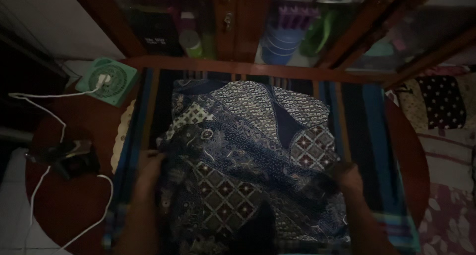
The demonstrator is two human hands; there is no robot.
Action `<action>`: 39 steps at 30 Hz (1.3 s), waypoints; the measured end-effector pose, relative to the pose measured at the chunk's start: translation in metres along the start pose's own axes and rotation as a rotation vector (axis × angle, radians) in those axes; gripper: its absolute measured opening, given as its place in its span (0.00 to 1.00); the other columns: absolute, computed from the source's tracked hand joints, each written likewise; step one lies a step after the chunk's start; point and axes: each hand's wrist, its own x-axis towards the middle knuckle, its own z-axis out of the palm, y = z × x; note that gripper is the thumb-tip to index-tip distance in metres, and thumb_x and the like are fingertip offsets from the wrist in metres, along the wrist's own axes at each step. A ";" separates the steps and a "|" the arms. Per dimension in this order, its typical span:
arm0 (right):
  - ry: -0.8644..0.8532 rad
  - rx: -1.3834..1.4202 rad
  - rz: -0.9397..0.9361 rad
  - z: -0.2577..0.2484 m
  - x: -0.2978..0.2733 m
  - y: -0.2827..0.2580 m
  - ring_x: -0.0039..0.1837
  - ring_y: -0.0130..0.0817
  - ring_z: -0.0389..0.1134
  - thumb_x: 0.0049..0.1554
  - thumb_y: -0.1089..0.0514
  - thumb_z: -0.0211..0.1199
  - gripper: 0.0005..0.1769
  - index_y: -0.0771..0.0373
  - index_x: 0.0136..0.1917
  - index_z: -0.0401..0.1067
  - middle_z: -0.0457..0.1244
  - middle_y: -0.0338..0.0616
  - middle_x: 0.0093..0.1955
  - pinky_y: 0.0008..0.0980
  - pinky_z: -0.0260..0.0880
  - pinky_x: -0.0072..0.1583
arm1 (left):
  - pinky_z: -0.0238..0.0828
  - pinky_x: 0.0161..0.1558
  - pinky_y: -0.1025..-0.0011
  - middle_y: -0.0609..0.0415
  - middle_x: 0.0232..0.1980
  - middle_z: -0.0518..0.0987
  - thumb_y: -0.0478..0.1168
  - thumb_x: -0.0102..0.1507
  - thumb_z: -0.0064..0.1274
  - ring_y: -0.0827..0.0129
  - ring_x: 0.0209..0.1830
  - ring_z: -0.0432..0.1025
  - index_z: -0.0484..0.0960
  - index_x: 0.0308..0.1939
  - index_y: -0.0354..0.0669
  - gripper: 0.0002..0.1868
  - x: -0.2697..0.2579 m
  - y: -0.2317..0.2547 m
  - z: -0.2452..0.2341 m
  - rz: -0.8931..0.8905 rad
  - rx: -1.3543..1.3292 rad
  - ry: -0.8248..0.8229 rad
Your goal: The person irons a patterned cloth on a round wooden table. They repeatedly smooth the fabric with their hands, pick up the iron, and press it across different sections of the cloth, occasionally repositioning the material to reach new areas.
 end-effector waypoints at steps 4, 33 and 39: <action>-0.049 0.114 0.022 -0.006 0.004 0.005 0.46 0.57 0.71 0.61 0.40 0.60 0.22 0.62 0.47 0.75 0.67 0.58 0.43 0.49 0.72 0.47 | 0.75 0.57 0.54 0.38 0.60 0.74 0.44 0.48 0.69 0.47 0.58 0.73 0.63 0.70 0.40 0.49 -0.017 0.026 -0.020 -0.010 -0.127 0.028; 0.041 -0.125 -0.206 0.004 0.089 -0.037 0.50 0.60 0.72 0.64 0.41 0.58 0.20 0.58 0.52 0.79 0.70 0.61 0.49 0.52 0.73 0.50 | 0.70 0.53 0.49 0.26 0.56 0.78 0.65 0.60 0.58 0.36 0.55 0.74 0.78 0.58 0.26 0.42 0.037 0.110 0.005 0.318 0.531 0.178; 0.152 0.144 -0.155 0.004 0.145 -0.104 0.56 0.64 0.69 0.60 0.41 0.63 0.24 0.65 0.53 0.77 0.68 0.65 0.54 0.57 0.70 0.57 | 0.72 0.58 0.55 0.34 0.59 0.80 0.65 0.59 0.55 0.43 0.59 0.76 0.77 0.64 0.33 0.42 0.088 0.160 0.050 0.389 0.298 0.033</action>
